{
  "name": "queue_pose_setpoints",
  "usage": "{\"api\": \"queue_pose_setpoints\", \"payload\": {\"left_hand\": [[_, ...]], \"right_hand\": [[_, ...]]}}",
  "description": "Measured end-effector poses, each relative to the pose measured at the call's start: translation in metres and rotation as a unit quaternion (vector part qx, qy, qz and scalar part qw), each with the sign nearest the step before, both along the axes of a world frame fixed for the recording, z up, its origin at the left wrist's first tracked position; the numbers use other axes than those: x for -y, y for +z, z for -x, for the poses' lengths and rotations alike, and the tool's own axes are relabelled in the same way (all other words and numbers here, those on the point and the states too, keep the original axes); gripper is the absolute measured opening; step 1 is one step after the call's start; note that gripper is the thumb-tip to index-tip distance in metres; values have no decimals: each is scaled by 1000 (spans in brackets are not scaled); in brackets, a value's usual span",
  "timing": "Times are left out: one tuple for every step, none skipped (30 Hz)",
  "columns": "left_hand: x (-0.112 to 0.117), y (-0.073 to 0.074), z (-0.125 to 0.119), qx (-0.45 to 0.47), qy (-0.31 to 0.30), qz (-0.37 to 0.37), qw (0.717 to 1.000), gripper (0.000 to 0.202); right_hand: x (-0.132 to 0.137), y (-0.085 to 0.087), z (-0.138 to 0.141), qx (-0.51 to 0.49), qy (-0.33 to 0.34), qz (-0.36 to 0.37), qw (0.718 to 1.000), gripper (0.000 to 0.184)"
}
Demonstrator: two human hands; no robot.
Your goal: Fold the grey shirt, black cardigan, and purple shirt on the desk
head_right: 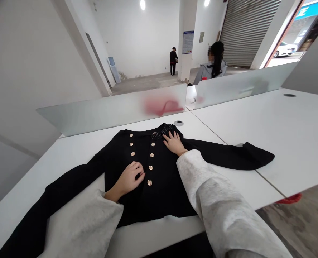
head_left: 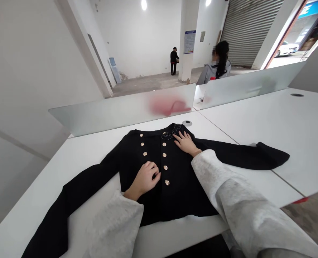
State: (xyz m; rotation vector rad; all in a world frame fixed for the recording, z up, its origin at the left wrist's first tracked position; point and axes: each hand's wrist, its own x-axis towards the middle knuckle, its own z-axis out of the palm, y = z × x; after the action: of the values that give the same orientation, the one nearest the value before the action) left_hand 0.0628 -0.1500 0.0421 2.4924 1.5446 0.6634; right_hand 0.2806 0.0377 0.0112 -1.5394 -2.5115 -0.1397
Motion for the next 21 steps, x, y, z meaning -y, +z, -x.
{"api": "queue_pose_setpoints", "payload": {"left_hand": [[0, 2, 2, 6, -17, 14, 1000, 26], [0, 5, 4, 16, -35, 29, 999, 30], [0, 9, 5, 31, -54, 46, 997, 34], [2, 15, 6, 48, -75, 65, 994, 36], [4, 21, 6, 68, -98, 85, 989, 38], [7, 27, 6, 88, -124, 106, 983, 38], [10, 33, 5, 104, -150, 131, 974, 37], [12, 38, 4, 115, -175, 160, 965, 36], [14, 41, 2, 119, -197, 193, 954, 34], [16, 43, 1, 118, -213, 227, 943, 33], [16, 43, 0, 115, -225, 257, 933, 32], [16, 41, -1, 111, -231, 282, 925, 32], [16, 40, -1, 107, -235, 298, 919, 32], [15, 38, 0, 102, -238, 306, 916, 33], [14, 37, 0, 96, -240, 307, 916, 34], [14, 37, 0, 86, -242, 305, 917, 35], [15, 38, -1, 71, -243, 301, 919, 36], [17, 40, -1, 53, -242, 293, 923, 37], [19, 42, -2, 33, -237, 283, 929, 37], [22, 45, -4, 11, -230, 271, 935, 37], [25, 47, -5, -12, -222, 260, 940, 35]], "right_hand": [[0, 0, 0, 2, 1, -1, 1000, 50], [0, 0, 0, 3, 2, -2, 1000, 50], [0, 0, 0, 4, 3, -3, 1000, 50], [0, 0, 0, 4, 3, -4, 1000, 50], [0, 0, 0, 4, 3, -6, 1000, 50], [-1, 0, 0, 4, 4, -6, 1000, 49], [-1, 0, 1, 3, 5, -6, 1000, 49], [-1, 0, 1, 3, 5, -6, 1000, 49], [-1, 0, 1, 3, 6, -4, 1000, 49], [-1, 0, 1, 4, 6, -3, 1000, 49], [-1, 0, 1, 4, 6, -3, 1000, 50], [-1, 0, 1, 5, 6, -3, 1000, 50], [-1, 0, 1, 5, 6, -2, 1000, 50], [-1, 0, 1, 5, 6, -1, 1000, 50], [-1, 0, 1, 5, 6, 0, 1000, 50], [-1, 0, 0, 5, 7, 0, 1000, 50], [-2, 0, 0, 6, 7, 0, 1000, 50], [-2, 0, 0, 6, 7, 0, 1000, 50], [-2, 0, 0, 7, 7, -2, 1000, 50], [-2, 0, 0, 7, 6, -3, 1000, 50], [-2, -1, 0, 7, 6, -3, 1000, 50]]}}
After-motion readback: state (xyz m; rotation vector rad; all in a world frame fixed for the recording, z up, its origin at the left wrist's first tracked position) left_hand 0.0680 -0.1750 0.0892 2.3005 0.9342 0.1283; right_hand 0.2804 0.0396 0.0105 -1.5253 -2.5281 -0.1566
